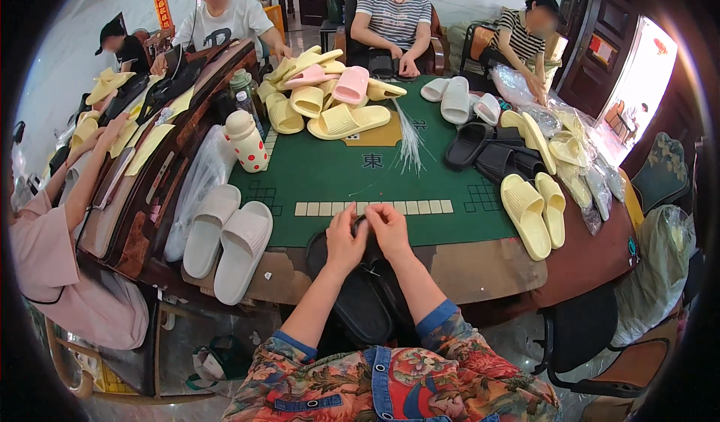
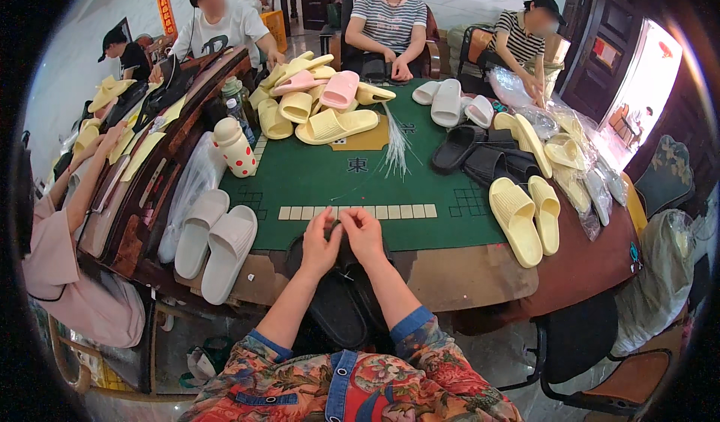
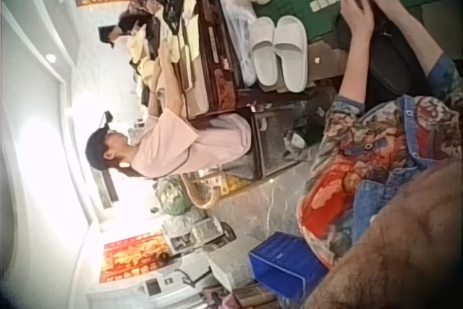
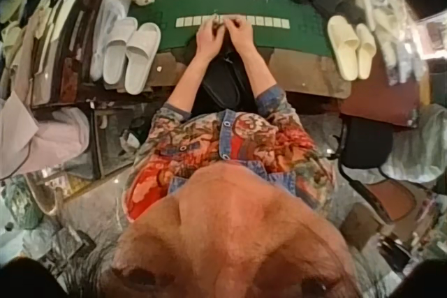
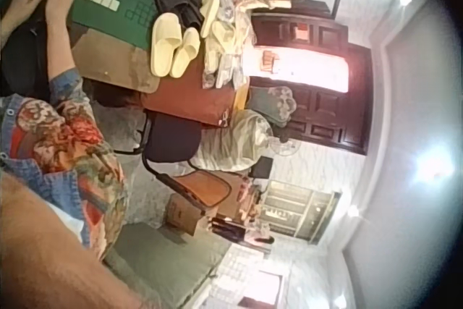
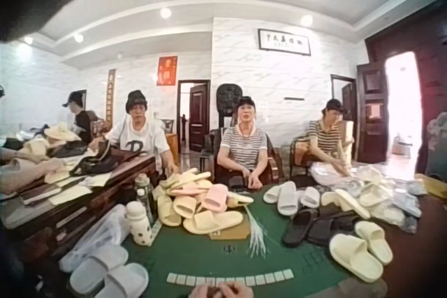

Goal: The person attaches pairs of slippers together by threading plastic ties through them by hand.

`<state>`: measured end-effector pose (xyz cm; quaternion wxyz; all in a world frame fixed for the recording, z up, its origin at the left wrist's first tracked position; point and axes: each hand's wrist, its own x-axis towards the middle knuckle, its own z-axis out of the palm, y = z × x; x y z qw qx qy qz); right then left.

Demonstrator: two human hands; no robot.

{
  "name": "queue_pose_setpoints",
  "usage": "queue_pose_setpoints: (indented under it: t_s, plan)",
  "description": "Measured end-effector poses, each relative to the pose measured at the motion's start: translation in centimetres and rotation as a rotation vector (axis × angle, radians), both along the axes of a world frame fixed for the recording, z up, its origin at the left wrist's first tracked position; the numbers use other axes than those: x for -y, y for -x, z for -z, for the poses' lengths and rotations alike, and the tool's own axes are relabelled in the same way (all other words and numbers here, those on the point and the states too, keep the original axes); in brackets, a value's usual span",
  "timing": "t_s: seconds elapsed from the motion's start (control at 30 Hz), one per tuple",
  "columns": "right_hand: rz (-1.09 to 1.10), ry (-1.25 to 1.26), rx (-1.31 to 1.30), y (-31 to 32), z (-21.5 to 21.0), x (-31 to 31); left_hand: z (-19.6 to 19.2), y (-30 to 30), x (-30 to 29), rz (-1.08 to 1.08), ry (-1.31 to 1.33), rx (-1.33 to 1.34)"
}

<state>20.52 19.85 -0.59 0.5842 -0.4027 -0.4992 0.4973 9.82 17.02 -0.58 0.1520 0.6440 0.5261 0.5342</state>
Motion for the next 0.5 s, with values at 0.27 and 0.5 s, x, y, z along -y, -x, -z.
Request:
queue_pose_setpoints:
  t_s: [0.27,0.5]
  plan:
    - [0.136,-0.041,-0.173,-1.8,-1.7,-0.6,-2.2,-0.7,0.6,0.274,0.201,-0.389]
    - [0.301,-0.114,-0.591,-6.4,-3.7,-1.9,-1.7,-0.5,0.9,0.287,0.133,-0.303]
